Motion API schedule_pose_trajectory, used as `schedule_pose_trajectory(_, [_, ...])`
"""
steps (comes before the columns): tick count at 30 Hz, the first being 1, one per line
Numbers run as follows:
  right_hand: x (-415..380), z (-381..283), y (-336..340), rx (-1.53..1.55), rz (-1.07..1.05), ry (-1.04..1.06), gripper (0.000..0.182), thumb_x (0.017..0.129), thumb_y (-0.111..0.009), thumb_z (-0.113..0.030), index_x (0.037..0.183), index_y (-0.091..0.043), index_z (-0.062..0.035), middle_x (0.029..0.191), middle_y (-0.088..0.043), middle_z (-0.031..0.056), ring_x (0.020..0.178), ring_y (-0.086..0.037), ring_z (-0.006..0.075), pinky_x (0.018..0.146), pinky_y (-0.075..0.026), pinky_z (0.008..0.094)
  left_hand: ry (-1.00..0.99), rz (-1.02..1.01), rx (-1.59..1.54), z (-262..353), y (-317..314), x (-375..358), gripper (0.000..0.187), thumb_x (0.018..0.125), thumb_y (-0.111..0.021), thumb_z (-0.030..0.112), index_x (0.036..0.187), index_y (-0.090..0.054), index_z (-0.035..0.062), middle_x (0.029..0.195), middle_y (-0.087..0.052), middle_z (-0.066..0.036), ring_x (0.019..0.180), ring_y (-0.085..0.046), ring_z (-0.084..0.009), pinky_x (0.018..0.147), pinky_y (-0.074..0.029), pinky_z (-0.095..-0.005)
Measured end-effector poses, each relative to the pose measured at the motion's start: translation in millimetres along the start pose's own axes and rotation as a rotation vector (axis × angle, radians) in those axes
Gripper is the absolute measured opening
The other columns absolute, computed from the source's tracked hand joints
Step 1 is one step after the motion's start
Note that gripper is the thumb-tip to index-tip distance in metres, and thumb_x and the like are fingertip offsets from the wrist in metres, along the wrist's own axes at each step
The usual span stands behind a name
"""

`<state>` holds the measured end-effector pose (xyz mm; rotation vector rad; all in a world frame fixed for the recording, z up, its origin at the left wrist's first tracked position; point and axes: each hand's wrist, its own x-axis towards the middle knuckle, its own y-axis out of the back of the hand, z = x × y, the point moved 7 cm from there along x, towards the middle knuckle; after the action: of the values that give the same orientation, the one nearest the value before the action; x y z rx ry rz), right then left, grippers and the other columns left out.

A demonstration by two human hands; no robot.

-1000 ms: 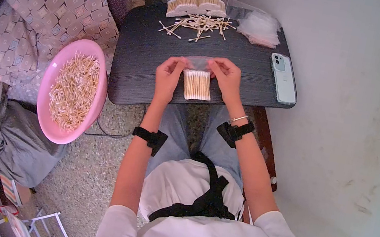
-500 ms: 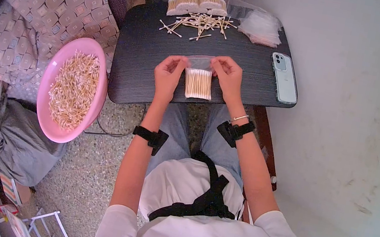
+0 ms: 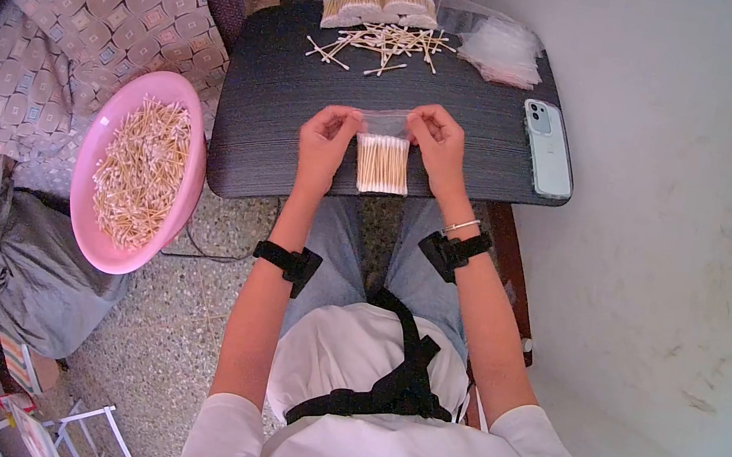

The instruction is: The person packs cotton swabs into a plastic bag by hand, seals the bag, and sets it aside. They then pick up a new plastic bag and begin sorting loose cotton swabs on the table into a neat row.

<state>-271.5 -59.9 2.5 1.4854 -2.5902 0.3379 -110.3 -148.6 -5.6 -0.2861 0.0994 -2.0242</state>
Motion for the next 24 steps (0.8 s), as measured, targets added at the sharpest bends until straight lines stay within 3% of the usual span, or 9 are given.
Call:
schedule_pose_trajectory(11, [-2.9,-5.4,-11.7,-0.236,-0.066,0.032,0.016,0.086,-0.069,-0.017,0.089,-0.066,-0.0011,0.071,-0.061,-0.003,0.063,-0.052,0.003,0.056,-0.043,0.0211,0.046,-0.095,0.008,-0.6,-8.7,-1.5,0.008,0.087,-0.065,0.003,0.094,-0.065,-0.0011,0.086,-0.066,-0.004,0.08,-0.061,-0.01,0.074,-0.048,-0.0243])
schedule_pose_trajectory(24, [-0.5,2.7,-8.5,-0.142,-0.055,0.041,0.013,0.086,-0.069,-0.015,0.088,-0.065,-0.0023,0.07,-0.059,-0.004,0.063,-0.05,0.0023,0.054,-0.041,0.0203,0.044,-0.114,0.016,-2.0,-8.9,-1.0,0.011,0.089,-0.064,0.004,0.097,-0.064,-0.002,0.089,-0.067,-0.004,0.083,-0.063,-0.0108,0.077,-0.049,-0.0248])
